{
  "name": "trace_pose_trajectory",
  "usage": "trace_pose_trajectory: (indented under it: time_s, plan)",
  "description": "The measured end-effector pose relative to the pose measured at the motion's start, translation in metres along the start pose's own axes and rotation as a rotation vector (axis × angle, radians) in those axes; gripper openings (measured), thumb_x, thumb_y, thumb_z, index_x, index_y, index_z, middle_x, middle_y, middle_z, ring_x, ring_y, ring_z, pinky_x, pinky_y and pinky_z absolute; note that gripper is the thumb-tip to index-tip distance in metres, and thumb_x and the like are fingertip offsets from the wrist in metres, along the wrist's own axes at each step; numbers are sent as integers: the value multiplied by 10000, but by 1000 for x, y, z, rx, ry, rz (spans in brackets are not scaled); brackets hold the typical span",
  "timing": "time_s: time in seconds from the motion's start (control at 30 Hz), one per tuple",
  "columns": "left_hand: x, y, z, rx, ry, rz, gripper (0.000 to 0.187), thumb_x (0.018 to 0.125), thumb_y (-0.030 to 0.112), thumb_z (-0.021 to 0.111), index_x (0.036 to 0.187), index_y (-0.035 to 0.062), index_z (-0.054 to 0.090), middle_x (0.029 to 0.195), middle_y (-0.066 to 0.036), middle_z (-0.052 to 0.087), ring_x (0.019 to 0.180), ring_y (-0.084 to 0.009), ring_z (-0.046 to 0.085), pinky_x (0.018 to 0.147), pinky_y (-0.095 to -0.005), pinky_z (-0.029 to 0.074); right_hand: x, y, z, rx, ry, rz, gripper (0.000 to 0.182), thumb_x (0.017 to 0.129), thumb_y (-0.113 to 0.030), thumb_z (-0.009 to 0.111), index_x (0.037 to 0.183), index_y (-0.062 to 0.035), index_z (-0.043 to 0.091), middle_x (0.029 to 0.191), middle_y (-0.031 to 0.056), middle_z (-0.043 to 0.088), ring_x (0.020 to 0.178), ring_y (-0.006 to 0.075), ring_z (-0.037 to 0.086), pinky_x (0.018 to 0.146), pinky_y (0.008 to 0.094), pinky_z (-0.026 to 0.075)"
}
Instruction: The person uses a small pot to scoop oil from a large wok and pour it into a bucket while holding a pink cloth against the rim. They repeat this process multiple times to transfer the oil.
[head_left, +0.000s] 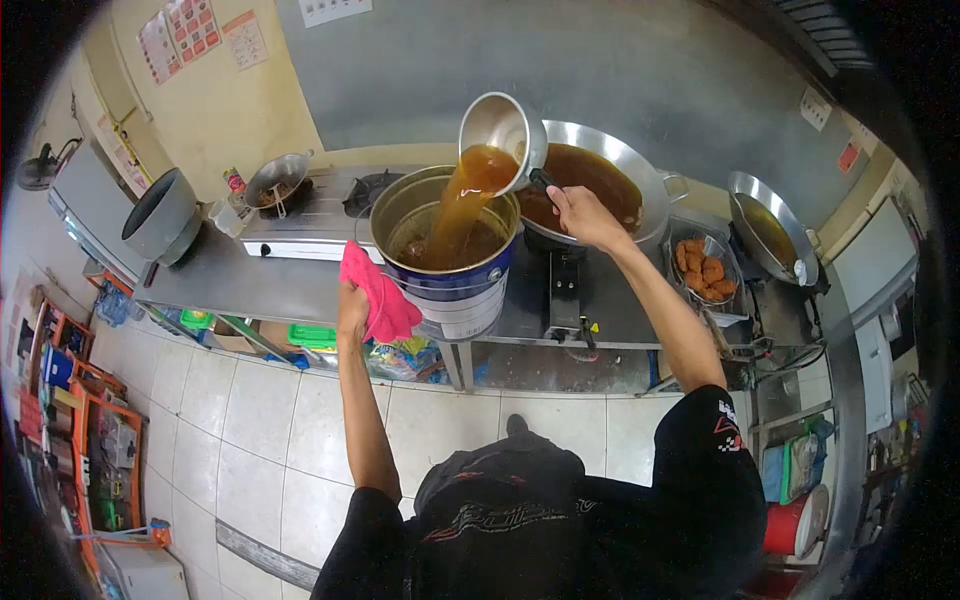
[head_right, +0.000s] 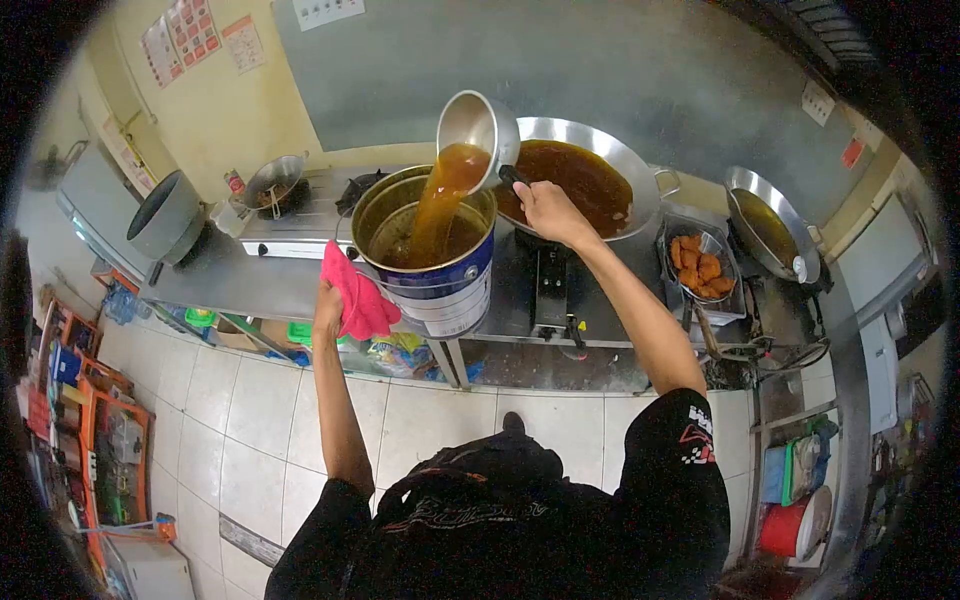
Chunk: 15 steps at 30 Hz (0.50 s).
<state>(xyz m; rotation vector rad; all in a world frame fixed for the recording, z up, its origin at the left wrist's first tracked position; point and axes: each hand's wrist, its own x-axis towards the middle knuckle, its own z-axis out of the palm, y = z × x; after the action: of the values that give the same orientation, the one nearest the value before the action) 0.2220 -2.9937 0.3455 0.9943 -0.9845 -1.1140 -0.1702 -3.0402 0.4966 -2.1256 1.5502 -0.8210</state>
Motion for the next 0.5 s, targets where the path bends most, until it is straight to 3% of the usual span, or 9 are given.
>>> trace_pose_trajectory:
  time_s: [0.03, 0.1, 0.27, 0.33, 0.5]
  plan:
    - [-1, 1, 1, -18, 22, -10, 183, 817, 8, 472, 914, -1, 627, 805, -38, 641, 703, -129, 602, 634, -280, 495, -1, 1, 4, 4, 0, 6, 489, 984, -376, 400, 739, 33, 510, 553, 126, 520, 455, 220, 501, 471, 365, 394]
    - [-4, 3, 5, -62, 25, -8, 179, 822, 11, 476, 928, 0, 621, 814, -37, 639, 713, -129, 602, 639, -281, 495, -2, 0, 10, -115, 126, -158, 461, 961, -267, 441, 706, 104, 543, 722, 312, 573, 742, 487, 559, 704, 508, 437]
    - [0, -1, -1, -98, 7, -29, 170, 834, 13, 488, 960, 5, 601, 849, -40, 634, 740, -135, 603, 656, -293, 502, -17, -11, 17, -208, 111, -135, 416, 960, -252, 455, 766, 103, 551, 721, 313, 579, 754, 468, 583, 694, 513, 450]
    - [9, -16, -14, -4, -49, 4, 201, 854, 65, 537, 1045, 9, 563, 905, -68, 630, 762, -169, 621, 702, -322, 529, -23, -15, 20, -287, 107, -169, 409, 970, -284, 437, 796, 80, 504, 701, 309, 560, 716, 486, 554, 637, 528, 422]
    - [5, -11, -4, -44, -24, 33, 185, 854, 52, 530, 1030, 5, 562, 896, -67, 630, 752, -170, 620, 684, -327, 530, -30, -14, 28, -352, 125, -256, 368, 968, -289, 442, 835, 50, 497, 644, 271, 556, 677, 461, 570, 631, 533, 442]
